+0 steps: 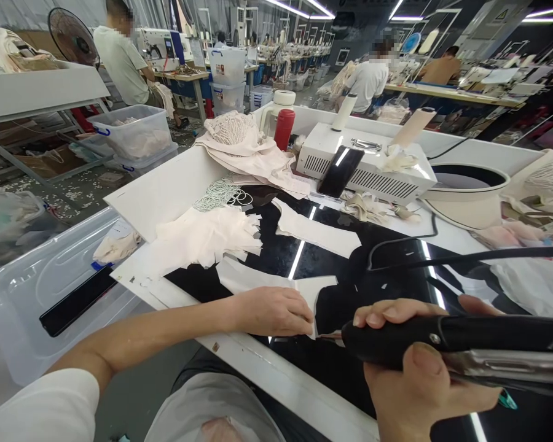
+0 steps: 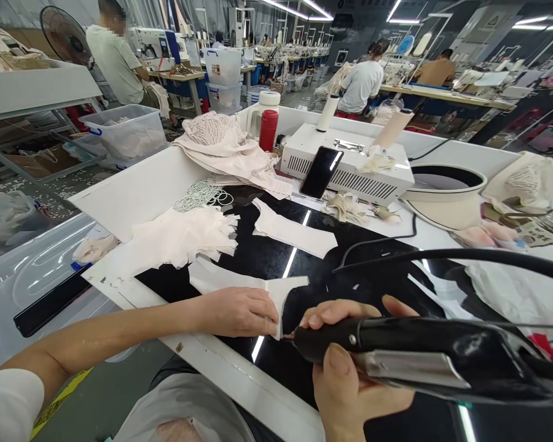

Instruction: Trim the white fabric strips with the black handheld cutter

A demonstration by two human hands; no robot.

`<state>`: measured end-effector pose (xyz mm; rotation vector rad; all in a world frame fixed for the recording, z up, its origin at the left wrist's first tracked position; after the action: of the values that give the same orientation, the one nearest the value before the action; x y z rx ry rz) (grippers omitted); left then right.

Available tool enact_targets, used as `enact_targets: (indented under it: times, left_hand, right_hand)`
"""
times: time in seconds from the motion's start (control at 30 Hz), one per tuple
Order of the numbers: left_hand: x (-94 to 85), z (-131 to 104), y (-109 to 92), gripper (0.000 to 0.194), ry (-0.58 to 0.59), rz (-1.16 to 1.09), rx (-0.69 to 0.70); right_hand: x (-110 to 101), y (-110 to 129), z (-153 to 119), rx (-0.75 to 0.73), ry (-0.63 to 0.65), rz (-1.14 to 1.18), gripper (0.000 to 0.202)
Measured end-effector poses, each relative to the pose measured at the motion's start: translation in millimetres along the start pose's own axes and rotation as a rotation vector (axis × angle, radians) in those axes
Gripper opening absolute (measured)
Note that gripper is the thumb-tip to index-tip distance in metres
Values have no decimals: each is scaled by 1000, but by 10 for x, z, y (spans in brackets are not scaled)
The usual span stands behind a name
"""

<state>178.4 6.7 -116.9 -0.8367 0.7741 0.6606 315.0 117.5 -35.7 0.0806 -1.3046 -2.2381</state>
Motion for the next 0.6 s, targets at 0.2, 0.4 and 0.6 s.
enact_targets:
  times: [0.2, 0.4, 0.6]
  left_hand:
    - [5, -7, -6, 22, 14, -7, -29]
    - [8, -13, -4, 23, 7, 0, -15]
    - [2, -5, -10, 24, 42, -12, -44]
  right_hand:
    - [-17, -51, -32, 3, 28, 27, 52]
    - [-8, -65, -42, -3, 34, 36, 54]
    - [-19, -70, -40, -10, 42, 32, 54]
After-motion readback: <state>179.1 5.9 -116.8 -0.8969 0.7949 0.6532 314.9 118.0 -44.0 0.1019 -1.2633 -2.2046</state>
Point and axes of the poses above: each hand's wrist, its own z-axis towards the middle knuckle, its own x-axis out of the palm, y = z × x, the point moved 2 cm from there along z, towards the middle knuckle, and after that the axes turned 10 degrees about -z, right-handed, at the moved point
